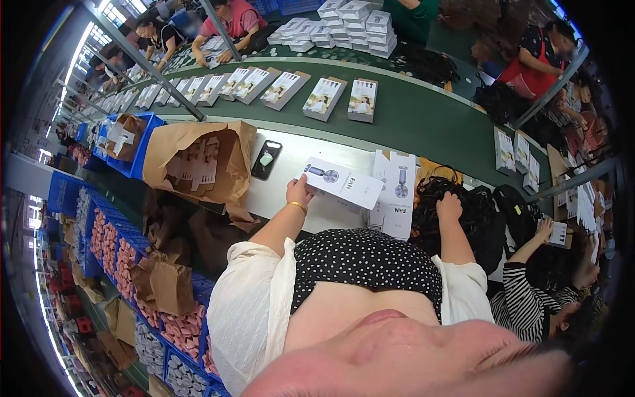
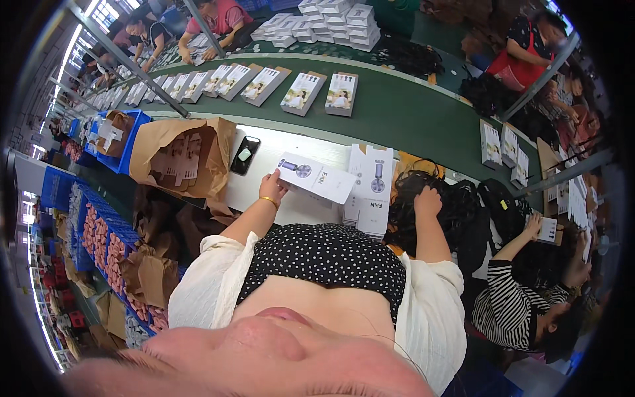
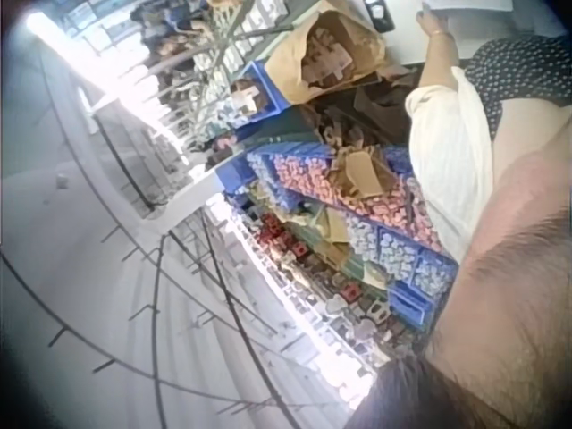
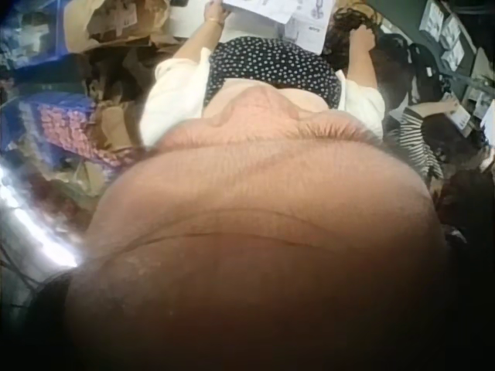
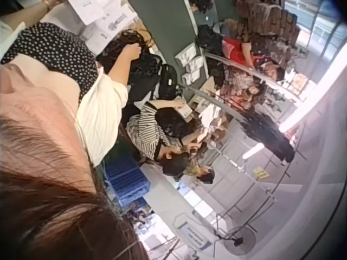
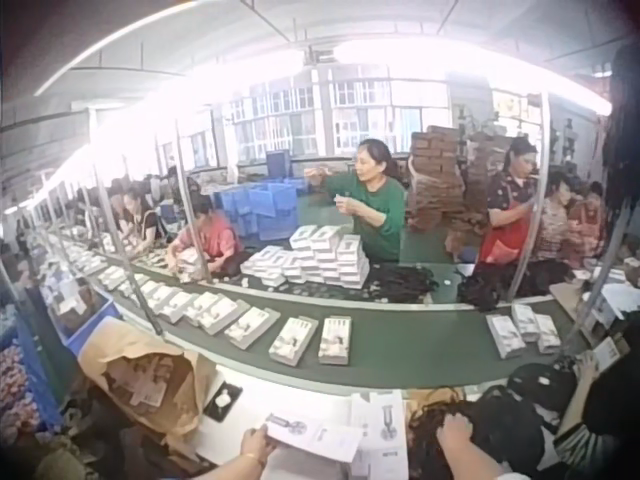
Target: The person folds cardboard packaging boxes, inserts handheld fans and straps inside, closes the boxes, and stacks the packaged fans before handing the stack across the table to a coworker.
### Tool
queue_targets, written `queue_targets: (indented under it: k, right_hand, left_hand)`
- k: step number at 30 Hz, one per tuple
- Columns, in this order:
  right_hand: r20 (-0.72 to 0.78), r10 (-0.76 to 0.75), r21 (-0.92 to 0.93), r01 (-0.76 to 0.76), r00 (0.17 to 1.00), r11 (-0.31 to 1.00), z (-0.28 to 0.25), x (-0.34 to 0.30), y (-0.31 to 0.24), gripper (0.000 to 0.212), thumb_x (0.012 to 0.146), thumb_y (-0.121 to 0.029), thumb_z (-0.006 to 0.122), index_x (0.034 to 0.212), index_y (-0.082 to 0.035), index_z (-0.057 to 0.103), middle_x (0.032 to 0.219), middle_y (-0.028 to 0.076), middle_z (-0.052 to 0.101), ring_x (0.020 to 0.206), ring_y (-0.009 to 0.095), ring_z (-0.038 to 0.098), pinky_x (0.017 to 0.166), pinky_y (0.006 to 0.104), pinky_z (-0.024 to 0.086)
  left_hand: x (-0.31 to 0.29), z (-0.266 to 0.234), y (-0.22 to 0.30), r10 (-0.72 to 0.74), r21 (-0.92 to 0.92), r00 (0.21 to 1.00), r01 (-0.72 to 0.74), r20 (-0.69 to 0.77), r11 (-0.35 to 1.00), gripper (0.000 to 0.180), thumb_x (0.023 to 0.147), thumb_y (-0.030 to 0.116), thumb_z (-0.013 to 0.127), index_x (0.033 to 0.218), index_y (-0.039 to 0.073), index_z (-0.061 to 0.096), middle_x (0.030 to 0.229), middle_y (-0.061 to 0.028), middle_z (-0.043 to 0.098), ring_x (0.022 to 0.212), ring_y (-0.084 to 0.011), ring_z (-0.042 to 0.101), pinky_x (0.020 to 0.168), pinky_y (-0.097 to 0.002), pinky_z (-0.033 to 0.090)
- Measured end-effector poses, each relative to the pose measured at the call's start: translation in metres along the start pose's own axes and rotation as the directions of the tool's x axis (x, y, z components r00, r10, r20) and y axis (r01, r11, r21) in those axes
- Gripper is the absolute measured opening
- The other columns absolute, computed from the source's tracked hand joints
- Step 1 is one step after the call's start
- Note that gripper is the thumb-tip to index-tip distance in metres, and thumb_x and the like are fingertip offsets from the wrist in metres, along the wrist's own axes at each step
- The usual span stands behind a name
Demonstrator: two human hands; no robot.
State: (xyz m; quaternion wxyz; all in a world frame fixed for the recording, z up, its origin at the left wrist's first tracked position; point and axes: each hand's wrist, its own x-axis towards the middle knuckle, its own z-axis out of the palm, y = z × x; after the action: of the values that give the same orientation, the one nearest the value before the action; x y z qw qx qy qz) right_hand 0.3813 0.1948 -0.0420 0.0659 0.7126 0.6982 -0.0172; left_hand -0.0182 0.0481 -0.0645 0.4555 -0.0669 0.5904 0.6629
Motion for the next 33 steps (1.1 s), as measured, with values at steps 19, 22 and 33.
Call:
queue_targets:
  k: [19,22,33]
  right_hand:
    - [0.031,-0.001,-0.173,0.007,1.0,0.985,-0.032,0.008,0.029,0.025,0.078,-0.01,0.054,0.103,-0.009,0.056,0.108,0.012,0.053,0.102,0.028,0.052,0.08,0.0396,0.044]
    - [0.145,0.043,-0.138,-0.023,0.988,0.99,-0.029,0.021,0.039,0.016,0.078,-0.008,0.053,0.093,-0.006,0.059,0.099,0.014,0.058,0.095,0.029,0.055,0.077,0.0397,0.046]
    - [0.035,-0.119,-0.094,0.122,0.992,0.988,-0.058,0.03,0.053,0.014,0.076,-0.009,0.051,0.079,-0.003,0.063,0.084,0.017,0.062,0.085,0.033,0.058,0.07,0.0418,0.047]
  left_hand:
    - [0.007,0.005,-0.01,-0.072,0.012,0.994,0.072,0.078,0.997,0.063,0.083,0.024,0.057,0.131,0.004,0.021,0.114,-0.0155,0.046,0.097,-0.027,0.052,0.083,-0.0444,0.043]
    - [0.005,0.005,-0.011,-0.086,0.017,0.994,0.085,0.074,0.996,0.063,0.084,0.024,0.057,0.131,0.004,0.02,0.115,-0.0159,0.046,0.098,-0.0278,0.052,0.083,-0.0454,0.043]
    - [0.012,-0.001,-0.02,-0.122,0.031,0.989,0.12,0.086,0.992,0.058,0.084,0.022,0.056,0.128,0.003,0.024,0.116,-0.0164,0.046,0.1,-0.0298,0.052,0.085,-0.0463,0.043]
